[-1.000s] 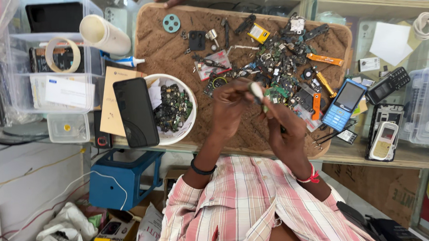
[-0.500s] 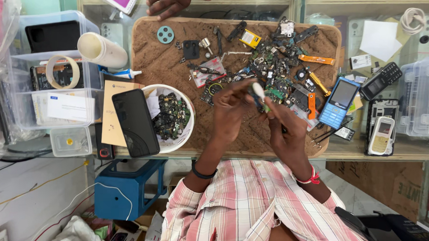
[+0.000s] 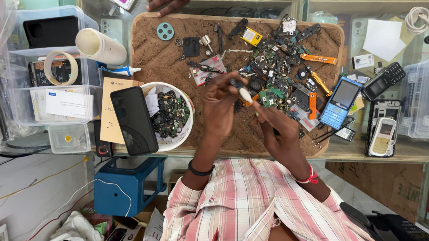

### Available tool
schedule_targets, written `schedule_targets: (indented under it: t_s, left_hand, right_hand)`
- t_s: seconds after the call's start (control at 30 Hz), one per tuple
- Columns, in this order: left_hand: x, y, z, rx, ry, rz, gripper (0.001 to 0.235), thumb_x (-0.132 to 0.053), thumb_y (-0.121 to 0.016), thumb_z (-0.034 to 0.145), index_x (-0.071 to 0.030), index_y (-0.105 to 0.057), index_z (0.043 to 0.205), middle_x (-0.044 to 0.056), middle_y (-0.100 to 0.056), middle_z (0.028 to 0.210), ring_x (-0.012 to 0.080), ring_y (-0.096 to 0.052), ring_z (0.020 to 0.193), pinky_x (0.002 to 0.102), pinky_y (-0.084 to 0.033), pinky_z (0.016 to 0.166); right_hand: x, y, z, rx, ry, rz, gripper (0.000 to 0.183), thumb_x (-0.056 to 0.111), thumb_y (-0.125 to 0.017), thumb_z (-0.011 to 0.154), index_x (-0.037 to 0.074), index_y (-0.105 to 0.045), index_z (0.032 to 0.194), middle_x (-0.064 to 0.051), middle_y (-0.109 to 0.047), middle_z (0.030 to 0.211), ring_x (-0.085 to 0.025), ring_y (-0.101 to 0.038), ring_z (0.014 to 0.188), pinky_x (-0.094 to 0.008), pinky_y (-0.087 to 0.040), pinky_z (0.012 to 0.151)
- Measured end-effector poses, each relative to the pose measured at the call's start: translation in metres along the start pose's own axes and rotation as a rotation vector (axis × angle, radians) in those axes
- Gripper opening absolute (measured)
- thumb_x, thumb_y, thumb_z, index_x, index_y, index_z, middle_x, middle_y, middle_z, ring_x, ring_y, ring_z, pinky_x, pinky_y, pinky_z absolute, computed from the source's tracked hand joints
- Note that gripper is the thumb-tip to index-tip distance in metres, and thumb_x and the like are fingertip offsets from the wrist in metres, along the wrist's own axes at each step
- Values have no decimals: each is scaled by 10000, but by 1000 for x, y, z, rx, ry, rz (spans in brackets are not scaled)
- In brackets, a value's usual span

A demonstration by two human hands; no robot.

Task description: The person uses a toothbrush to scrub small electronic components on a cluttered workbench. They pick up individual pieces, brush them, and place them back among other parts and tools.

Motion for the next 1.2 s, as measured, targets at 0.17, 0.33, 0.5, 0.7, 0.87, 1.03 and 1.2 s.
schedule_targets:
  t_s: [0.17, 0.33, 0.5, 0.7, 0.87, 1.03, 1.2]
  left_hand:
    - [5, -4, -3, 22, 87, 92, 335, 24, -773, 942, -80, -737, 1258, 87, -759, 1092, 148, -709, 981, 297, -611, 865]
    - [8, -12, -5, 21, 134, 135, 341, -90, -780, 942, -67, -724, 1278, 91, -749, 1147, 134, -691, 1001, 290, -589, 869]
    - [-3, -12, 2, 14, 74, 88, 325, -125, -780, 970, -36, -711, 1276, 106, -754, 1149, 145, -699, 1033, 299, -582, 928]
    - [3, -19, -8, 49, 164, 170, 365, -96, -763, 958, -29, -697, 1311, 122, -757, 1140, 146, -699, 992, 293, -584, 902]
    - [1, -13, -1, 2, 39, 17, 332, -15, -770, 948, -21, -701, 1273, 123, -753, 1152, 171, -718, 1051, 316, -606, 949]
    - [1, -10, -6, 3, 80, 9, 327, -23, -762, 948, -18, -707, 1270, 124, -753, 1149, 166, -718, 1028, 304, -609, 918]
    - [13, -10, -11, 48, 81, -23, 325, 39, -763, 944, -15, -695, 1258, 128, -732, 1179, 170, -714, 1022, 322, -619, 897]
  right_hand:
    - [-1, 2, 6, -68, -43, 4, 420, -59, -592, 1023, 89, -620, 1416, -102, -728, 902, -144, -659, 701, -283, -470, 579]
    - [1, 4, 5, -84, -18, 35, 403, -38, -574, 1056, 75, -596, 1443, -105, -725, 945, -153, -689, 790, -282, -517, 674]
    - [4, 4, 4, -27, -11, 20, 425, -45, -568, 1028, 68, -609, 1436, -112, -714, 939, -163, -701, 826, -283, -540, 718]
    - [2, 3, 6, -108, 5, 57, 404, -62, -585, 1038, 68, -600, 1421, -152, -742, 1030, -166, -709, 816, -284, -526, 689]
    - [4, 4, 2, -38, -29, 44, 413, -46, -581, 1028, 67, -612, 1424, -117, -711, 920, -164, -704, 805, -285, -536, 691]
    - [7, 3, 4, -54, -25, 68, 420, -56, -568, 1024, 71, -609, 1422, -110, -721, 929, -161, -706, 807, -284, -531, 694]
    - [9, 6, 5, -104, 0, 6, 428, -83, -585, 1024, 75, -604, 1421, -119, -725, 958, -177, -702, 800, -303, -525, 698]
Point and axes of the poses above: each hand's wrist, its own z-axis towards the middle knuckle, its own y-axis out of the back of the hand, x = y × z, the point moved 1 cm from there along z, towards the middle knuckle
